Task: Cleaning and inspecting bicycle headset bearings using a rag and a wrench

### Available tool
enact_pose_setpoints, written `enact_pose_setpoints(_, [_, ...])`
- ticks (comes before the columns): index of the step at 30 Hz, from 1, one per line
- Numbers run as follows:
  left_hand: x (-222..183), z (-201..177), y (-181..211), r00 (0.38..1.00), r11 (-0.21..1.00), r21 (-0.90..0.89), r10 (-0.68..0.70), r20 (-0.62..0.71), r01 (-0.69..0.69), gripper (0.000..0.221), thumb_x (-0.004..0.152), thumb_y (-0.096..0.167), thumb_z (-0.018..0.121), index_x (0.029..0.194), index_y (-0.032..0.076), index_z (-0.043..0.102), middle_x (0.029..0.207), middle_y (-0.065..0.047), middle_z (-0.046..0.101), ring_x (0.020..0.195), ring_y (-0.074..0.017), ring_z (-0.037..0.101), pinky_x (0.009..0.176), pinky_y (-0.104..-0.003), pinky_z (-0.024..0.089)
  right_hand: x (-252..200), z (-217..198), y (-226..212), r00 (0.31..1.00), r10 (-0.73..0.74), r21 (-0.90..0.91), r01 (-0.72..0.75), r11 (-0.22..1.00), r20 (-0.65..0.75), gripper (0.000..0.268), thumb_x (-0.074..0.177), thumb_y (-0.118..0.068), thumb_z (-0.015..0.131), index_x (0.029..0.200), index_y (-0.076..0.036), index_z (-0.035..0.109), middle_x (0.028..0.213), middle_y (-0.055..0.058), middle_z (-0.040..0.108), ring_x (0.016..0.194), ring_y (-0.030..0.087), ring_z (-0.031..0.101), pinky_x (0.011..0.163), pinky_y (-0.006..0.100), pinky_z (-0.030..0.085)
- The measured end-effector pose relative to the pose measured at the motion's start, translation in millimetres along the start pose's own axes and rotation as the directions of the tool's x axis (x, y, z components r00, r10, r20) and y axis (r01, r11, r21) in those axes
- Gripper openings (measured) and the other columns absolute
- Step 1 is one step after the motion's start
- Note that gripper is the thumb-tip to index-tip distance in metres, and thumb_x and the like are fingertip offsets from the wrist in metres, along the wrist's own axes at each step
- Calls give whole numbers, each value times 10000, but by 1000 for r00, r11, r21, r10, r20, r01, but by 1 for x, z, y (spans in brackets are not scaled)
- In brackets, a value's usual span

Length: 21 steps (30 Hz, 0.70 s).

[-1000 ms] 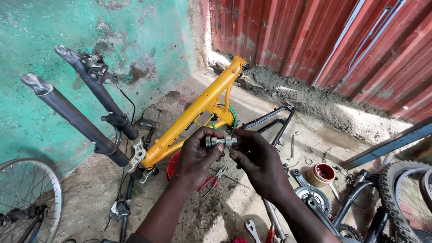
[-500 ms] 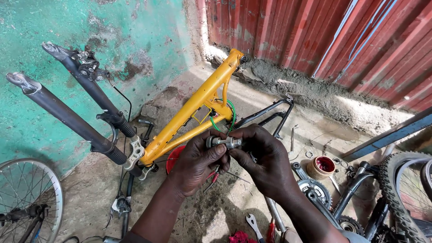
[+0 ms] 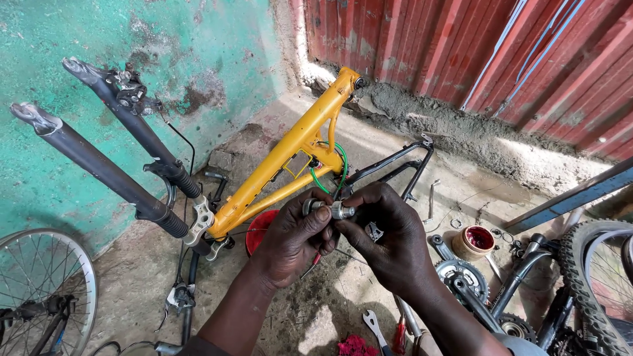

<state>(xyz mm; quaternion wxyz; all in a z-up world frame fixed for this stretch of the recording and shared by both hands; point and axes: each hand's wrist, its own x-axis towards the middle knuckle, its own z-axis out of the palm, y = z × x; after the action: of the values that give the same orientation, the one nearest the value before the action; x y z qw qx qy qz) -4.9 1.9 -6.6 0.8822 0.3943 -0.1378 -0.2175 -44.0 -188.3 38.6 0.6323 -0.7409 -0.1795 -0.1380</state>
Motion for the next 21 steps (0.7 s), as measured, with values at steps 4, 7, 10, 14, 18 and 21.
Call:
enact_pose_setpoints(4, [0, 3, -1, 1000, 1000, -20, 8, 7, -8, 193, 982, 77, 664, 1161, 76, 591, 809, -32, 571, 697, -109, 522, 593, -277, 442, -1, 1, 1, 999, 43, 67, -43, 997, 3, 282, 840, 35, 763, 1067, -39, 612, 914, 52, 717, 724, 94, 655, 646, 243, 552])
enact_pose_setpoints(7, [1, 0, -2, 999, 1000, 15, -22, -34, 23, 124, 970, 98, 687, 1074, 72, 625, 702, -9, 534, 618, -87, 489, 556, -275, 431, 0, 0, 2, 999, 17, 61, -19, 998, 37, 260, 845, 45, 759, 1035, -56, 612, 954, 42, 678, 744, 96, 643, 658, 255, 542])
enact_pose_setpoints(10, [0, -1, -5, 999, 999, -13, -38, -35, 37, 146, 971, 115, 688, 1082, 62, 608, 694, -11, 528, 596, -83, 483, 532, -263, 439, 3, 1, -2, 997, -57, 3, 57, 998, 58, 223, 840, 30, 762, 986, -64, 623, 1000, 47, 668, 802, 122, 631, 693, 265, 530])
enact_pose_setpoints(14, [0, 2, -4, 999, 999, -46, -7, -48, 4, 182, 967, 81, 687, 1135, 81, 615, 817, -16, 580, 665, -89, 516, 567, -259, 433, 1, 0, 0, 989, -133, 32, 131, 991, 71, 278, 837, 29, 756, 1037, -72, 591, 1036, 61, 625, 862, 153, 638, 740, 286, 543])
enact_pose_setpoints(18, [3, 13, 0, 974, 958, 249, 178, -140, -139, 162, 938, 91, 709, 1068, 60, 617, 753, -63, 630, 639, -133, 651, 531, -196, 492, 4, 4, 15, 998, -55, 214, 62, 975, -40, 514, 868, 21, 748, 1321, 55, 508, 925, 165, 653, 798, 204, 708, 682, 322, 624])
enact_pose_setpoints(21, [3, 6, 1, 969, 906, 391, 220, -111, -161, 173, 909, 38, 731, 1059, 33, 645, 739, -72, 636, 618, -125, 653, 529, -203, 506, 5, 7, 7, 999, 32, 114, -35, 993, 22, 390, 851, -33, 775, 1217, 38, 661, 813, 149, 724, 696, 176, 723, 648, 327, 627])
